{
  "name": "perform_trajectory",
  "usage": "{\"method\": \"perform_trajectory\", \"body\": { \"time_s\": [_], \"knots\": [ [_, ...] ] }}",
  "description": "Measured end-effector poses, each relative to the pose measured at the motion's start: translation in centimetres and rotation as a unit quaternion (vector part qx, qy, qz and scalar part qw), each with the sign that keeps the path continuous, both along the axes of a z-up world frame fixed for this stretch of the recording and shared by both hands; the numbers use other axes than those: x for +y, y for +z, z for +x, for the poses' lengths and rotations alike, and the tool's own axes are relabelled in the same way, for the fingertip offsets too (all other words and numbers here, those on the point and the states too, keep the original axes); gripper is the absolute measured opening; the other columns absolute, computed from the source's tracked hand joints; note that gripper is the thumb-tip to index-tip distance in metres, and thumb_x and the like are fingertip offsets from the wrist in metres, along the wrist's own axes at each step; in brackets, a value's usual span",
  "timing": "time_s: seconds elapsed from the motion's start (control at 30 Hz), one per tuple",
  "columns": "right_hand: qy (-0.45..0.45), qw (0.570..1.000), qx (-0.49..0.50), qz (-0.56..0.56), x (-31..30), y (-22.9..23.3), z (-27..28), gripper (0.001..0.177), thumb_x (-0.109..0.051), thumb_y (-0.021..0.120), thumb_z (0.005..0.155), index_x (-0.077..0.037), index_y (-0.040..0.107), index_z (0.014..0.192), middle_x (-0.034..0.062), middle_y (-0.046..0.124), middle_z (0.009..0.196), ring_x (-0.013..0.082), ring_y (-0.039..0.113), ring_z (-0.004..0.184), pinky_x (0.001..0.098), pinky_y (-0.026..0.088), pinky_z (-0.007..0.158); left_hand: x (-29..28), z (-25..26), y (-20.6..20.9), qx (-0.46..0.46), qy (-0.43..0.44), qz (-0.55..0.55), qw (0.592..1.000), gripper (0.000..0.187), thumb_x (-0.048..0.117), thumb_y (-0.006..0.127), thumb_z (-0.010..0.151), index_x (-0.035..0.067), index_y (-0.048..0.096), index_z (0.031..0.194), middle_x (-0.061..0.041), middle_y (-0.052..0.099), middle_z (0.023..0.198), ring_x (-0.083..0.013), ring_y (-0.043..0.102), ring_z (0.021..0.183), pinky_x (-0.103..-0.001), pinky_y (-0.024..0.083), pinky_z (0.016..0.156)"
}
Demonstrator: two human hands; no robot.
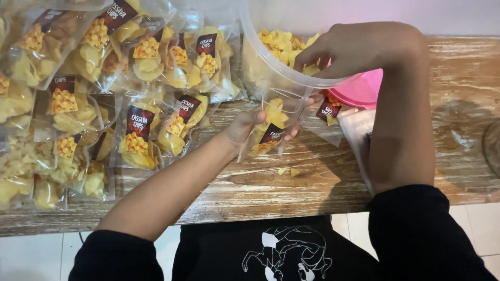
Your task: Packing cassava chips from a large plastic container into small individual plastic bags.
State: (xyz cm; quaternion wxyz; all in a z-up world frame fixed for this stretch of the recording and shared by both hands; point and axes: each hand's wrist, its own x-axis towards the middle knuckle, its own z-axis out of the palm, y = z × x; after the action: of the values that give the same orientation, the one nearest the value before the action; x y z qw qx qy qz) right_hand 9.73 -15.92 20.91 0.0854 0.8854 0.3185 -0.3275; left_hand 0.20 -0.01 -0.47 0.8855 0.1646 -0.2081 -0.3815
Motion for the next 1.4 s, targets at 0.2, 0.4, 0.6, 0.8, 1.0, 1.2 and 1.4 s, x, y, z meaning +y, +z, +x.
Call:
{"method": "perform_trajectory", "body": {
  "time_s": [0.2,0.4,0.6,0.8,1.0,1.2,1.4],
  "knots": [
    [0.000,1.000,0.023,-0.010,-0.9,0.1,0.8,0.033,-0.025,0.064,0.089,-0.029,0.078,0.119,-0.0068,0.080,0.093,0.0157,0.057,0.075,0.0317,0.045,0.073,-0.1,0.5,-0.9,-0.044,-0.012,-0.027,0.999,0.095,0.037,0.083,0.090,-0.005,0.033,0.158,-0.012,0.060,0.133,-0.0199,0.059,0.105,-0.031,0.046,0.092],
    [0.022,0.998,-0.002,0.052,-1.6,-1.0,1.4,0.036,-0.015,0.054,0.089,-0.025,0.077,0.115,-0.0097,0.082,0.102,0.0133,0.067,0.078,0.0324,0.050,0.076,-0.2,0.6,-1.0,-0.030,0.009,-0.002,1.000,0.100,0.036,0.085,0.086,-0.004,0.032,0.160,-0.017,0.050,0.151,-0.0216,0.060,0.105,-0.033,0.050,0.092],
    [0.082,0.968,0.045,0.233,-3.3,-2.0,3.2,0.012,-0.007,0.067,0.089,-0.012,0.077,0.092,-0.0034,0.075,0.088,0.0092,0.065,0.073,0.0267,0.050,0.071,-0.1,0.4,-1.0,-0.009,0.018,0.002,1.000,0.095,0.035,0.086,0.084,-0.004,0.038,0.156,-0.015,0.040,0.161,-0.0230,0.060,0.104,-0.034,0.051,0.092],
    [0.072,0.937,-0.024,0.341,-3.1,-1.2,2.3,0.014,-0.019,0.076,0.094,-0.006,0.075,0.100,0.0030,0.066,0.106,0.0145,0.060,0.082,0.0297,0.045,0.072,-0.1,0.0,0.6,-0.083,0.051,0.037,0.995,0.087,0.042,0.080,0.087,-0.006,0.044,0.150,-0.021,0.043,0.160,-0.0198,0.061,0.097,-0.033,0.048,0.082],
    [-0.023,0.892,-0.009,0.452,-4.9,1.0,-0.8,0.020,-0.004,0.078,0.094,0.002,0.062,0.105,0.0088,0.067,0.108,0.0144,0.070,0.096,0.0229,0.057,0.088,-0.2,0.0,0.9,-0.041,0.009,0.008,0.999,0.095,0.038,0.086,0.083,-0.006,0.038,0.152,-0.023,0.041,0.157,-0.0205,0.062,0.094,-0.029,0.059,0.072],
    [0.149,0.850,0.067,0.500,-5.3,3.4,-2.3,0.014,0.007,0.069,0.086,0.010,0.069,0.100,0.0193,0.065,0.108,0.0265,0.076,0.097,0.0306,0.067,0.092,-0.2,0.1,0.3,-0.098,0.000,0.048,0.994,0.096,0.045,0.083,0.085,-0.002,0.038,0.155,-0.017,0.042,0.162,-0.0169,0.065,0.102,-0.030,0.054,0.085],
    [0.227,0.875,-0.053,0.424,-3.1,2.8,-3.5,0.014,-0.014,0.078,0.091,-0.002,0.071,0.089,0.0064,0.068,0.099,0.0171,0.067,0.083,0.0311,0.051,0.077,0.1,-0.5,1.8,-0.104,0.013,0.071,0.992,0.097,0.050,0.081,0.085,-0.002,0.038,0.155,-0.019,0.045,0.159,-0.0171,0.065,0.102,-0.032,0.051,0.094]
  ]
}}
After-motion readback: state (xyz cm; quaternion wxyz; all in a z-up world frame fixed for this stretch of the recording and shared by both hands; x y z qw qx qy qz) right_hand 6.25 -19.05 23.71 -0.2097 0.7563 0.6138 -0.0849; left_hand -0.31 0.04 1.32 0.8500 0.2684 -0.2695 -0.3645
